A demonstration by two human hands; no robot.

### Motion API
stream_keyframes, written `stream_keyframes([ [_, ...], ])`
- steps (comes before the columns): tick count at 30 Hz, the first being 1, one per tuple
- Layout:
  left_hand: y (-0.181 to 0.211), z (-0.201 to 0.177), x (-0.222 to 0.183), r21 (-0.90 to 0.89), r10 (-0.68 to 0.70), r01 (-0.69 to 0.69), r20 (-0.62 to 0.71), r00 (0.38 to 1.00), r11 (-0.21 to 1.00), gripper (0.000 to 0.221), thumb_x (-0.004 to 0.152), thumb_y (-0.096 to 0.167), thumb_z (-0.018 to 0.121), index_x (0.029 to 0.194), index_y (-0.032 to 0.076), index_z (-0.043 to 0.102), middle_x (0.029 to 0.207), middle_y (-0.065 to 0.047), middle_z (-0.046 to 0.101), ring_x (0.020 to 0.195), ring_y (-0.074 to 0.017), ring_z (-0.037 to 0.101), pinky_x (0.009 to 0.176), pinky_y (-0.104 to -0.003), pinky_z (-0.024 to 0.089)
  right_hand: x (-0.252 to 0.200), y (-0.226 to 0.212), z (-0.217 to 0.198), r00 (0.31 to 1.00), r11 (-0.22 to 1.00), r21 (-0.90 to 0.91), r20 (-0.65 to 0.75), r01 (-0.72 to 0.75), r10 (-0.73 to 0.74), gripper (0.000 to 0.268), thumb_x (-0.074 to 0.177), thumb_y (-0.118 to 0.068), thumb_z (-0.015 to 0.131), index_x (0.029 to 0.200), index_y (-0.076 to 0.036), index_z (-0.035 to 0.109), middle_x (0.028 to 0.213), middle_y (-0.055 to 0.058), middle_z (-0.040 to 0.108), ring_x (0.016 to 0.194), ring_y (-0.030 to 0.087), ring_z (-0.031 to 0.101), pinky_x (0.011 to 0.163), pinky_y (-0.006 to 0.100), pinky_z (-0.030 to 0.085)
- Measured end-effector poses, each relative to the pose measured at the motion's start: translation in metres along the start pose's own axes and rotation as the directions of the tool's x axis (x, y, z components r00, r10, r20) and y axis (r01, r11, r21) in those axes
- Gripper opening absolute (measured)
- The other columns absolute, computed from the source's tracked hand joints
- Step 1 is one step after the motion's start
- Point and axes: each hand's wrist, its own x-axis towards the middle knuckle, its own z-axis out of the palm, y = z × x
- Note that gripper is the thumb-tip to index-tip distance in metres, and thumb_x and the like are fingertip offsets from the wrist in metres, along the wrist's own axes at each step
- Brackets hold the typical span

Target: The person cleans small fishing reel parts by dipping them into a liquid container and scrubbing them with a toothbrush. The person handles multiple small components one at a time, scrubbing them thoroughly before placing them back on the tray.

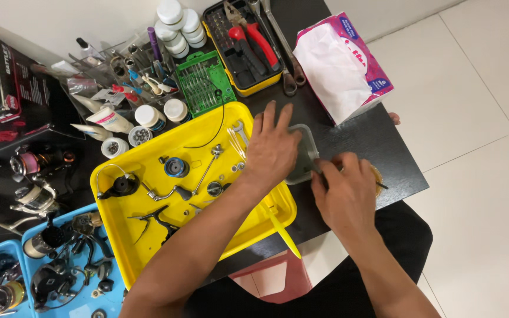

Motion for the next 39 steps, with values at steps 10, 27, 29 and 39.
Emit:
stream_keyframes([
  [10,0.000,0.060,0.019,0.113,-0.013,0.018,-0.046,0.999,0.993,0.019,0.090,0.020,0.063,0.091,0.014,0.081,0.128,-0.014,0.058,0.138,-0.0474,0.037,0.109,-0.055,0.030,-0.006,-0.008,0.013,0.999,0.999,-0.033,0.033,-0.018,0.019,0.016,0.090,-0.041,0.072,0.091,-0.026,0.074,0.097,-0.001,0.053,0.087,0.028,0.059,0.064,0.039,0.043],
  [27,0.010,0.053,0.026,0.119,0.009,-0.001,-0.069,0.998,0.993,0.017,0.089,0.015,0.064,0.091,0.010,0.081,0.106,-0.014,0.066,0.128,-0.0445,0.044,0.111,-0.061,0.026,-0.007,-0.013,0.009,0.998,0.999,-0.008,0.033,-0.045,0.046,0.020,0.099,-0.044,0.066,0.092,-0.026,0.072,0.098,0.000,0.054,0.085,0.025,0.054,0.068,0.038,0.042],
  [29,0.011,0.050,0.025,0.127,0.010,-0.002,-0.057,0.998,0.992,0.017,0.089,0.015,0.064,0.092,0.010,0.081,0.107,-0.014,0.066,0.128,-0.0441,0.044,0.112,-0.061,0.026,-0.010,-0.010,0.013,0.998,0.999,-0.008,0.031,-0.048,0.049,0.020,0.098,-0.047,0.067,0.091,-0.028,0.071,0.097,-0.001,0.053,0.085,0.023,0.053,0.068,0.038,0.041],
  [39,0.001,0.067,0.023,0.064,0.103,-0.090,-0.248,0.963,0.994,0.012,0.080,0.016,0.071,0.081,0.006,0.077,0.102,-0.017,0.064,0.128,-0.0472,0.045,0.113,-0.062,0.026,-0.014,-0.010,0.017,0.998,0.998,-0.028,0.028,-0.055,0.056,0.021,0.099,-0.047,0.065,0.095,-0.027,0.071,0.101,-0.001,0.054,0.086,0.022,0.054,0.069,0.037,0.042],
])
